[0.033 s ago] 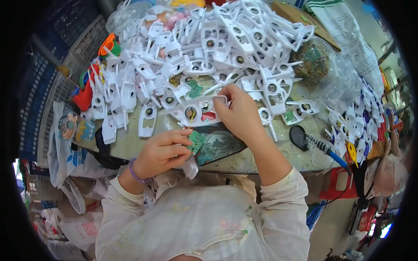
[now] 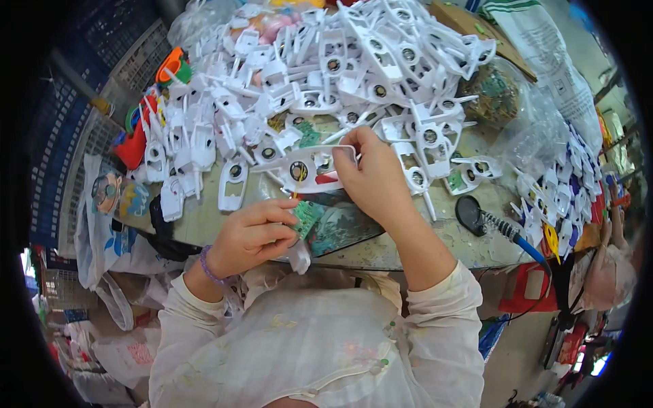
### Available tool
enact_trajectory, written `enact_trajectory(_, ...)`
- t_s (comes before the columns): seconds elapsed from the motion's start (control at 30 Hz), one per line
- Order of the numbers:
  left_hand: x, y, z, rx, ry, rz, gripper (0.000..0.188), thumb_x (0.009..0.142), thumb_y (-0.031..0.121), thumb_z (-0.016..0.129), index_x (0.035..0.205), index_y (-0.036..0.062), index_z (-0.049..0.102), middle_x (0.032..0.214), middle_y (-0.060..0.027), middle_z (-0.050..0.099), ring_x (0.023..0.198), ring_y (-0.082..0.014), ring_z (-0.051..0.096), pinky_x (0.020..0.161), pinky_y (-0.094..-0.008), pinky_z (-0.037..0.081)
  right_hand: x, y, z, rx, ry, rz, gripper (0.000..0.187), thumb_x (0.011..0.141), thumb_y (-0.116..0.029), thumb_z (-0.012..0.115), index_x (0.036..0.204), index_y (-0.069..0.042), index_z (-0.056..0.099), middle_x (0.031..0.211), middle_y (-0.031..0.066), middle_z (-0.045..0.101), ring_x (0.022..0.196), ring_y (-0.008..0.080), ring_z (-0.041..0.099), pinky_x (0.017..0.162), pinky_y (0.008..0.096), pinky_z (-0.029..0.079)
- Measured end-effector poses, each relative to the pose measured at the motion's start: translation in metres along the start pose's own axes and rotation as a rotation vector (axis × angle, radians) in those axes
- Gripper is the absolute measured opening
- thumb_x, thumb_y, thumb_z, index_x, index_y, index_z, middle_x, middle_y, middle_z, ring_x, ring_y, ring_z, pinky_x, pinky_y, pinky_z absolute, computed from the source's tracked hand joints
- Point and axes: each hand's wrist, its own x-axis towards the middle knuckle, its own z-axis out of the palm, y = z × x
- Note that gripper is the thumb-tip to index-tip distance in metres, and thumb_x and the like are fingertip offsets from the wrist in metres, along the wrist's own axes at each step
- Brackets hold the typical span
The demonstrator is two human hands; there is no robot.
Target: Soldering electronic components and wires onto small circuit boards for toy assembly.
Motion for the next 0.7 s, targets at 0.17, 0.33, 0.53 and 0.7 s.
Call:
enact_trajectory(0.17, -0.025, -0.008, -0.016, 0.066, 0.052, -0.092, 0.015, 0.071, 0.000, 0.072, 0.083, 0.0031, 0.063, 0.098, -0.0080, 0.063, 0.105, -0.0287, 0.062, 0.081, -0.0357, 0.054, -0.015, -0.025, 0.032, -0.073, 0.088, -0.280, 0.021, 0.084, -0.014, 0.062, 0.102, -0.006, 0.055, 0.067, 0.0115, 0.061, 0.055, 0.0274, 0.060, 0.051, 0.0359, 0.045)
enact_trajectory(0.33, -0.054, -0.015, -0.024, 0.131, 0.169, -0.170, 0.018, 0.069, -0.004, 0.073, 0.084, 0.0031, 0.065, 0.098, -0.0089, 0.063, 0.105, -0.0307, 0.062, 0.082, -0.0366, 0.053, -0.029, -0.035, 0.048, -0.372, 0.117, -0.674, 0.031, 0.078, -0.007, 0.065, 0.108, -0.004, 0.058, 0.079, 0.0091, 0.062, 0.068, 0.0243, 0.061, 0.056, 0.0349, 0.047)
enact_trajectory(0.53, -0.088, -0.012, -0.011, 0.072, 0.324, -0.278, 0.022, 0.068, -0.006, 0.072, 0.087, 0.0030, 0.067, 0.099, -0.0096, 0.064, 0.106, -0.0320, 0.061, 0.085, -0.0374, 0.052, -0.058, -0.034, 0.068, -0.480, 0.195, -1.129, 0.024, 0.070, -0.012, 0.063, 0.093, -0.003, 0.064, 0.086, 0.0048, 0.060, 0.074, 0.0185, 0.057, 0.059, 0.0281, 0.046)
enact_trajectory(0.7, -0.086, -0.011, -0.013, 0.003, 0.323, -0.270, 0.022, 0.069, -0.005, 0.072, 0.089, 0.0019, 0.067, 0.100, -0.0103, 0.064, 0.104, -0.0311, 0.061, 0.085, -0.0366, 0.051, -0.068, -0.036, 0.080, -0.406, 0.186, -1.206, 0.025, 0.070, -0.013, 0.064, 0.094, -0.004, 0.065, 0.087, 0.0049, 0.060, 0.075, 0.0187, 0.058, 0.059, 0.0283, 0.046)
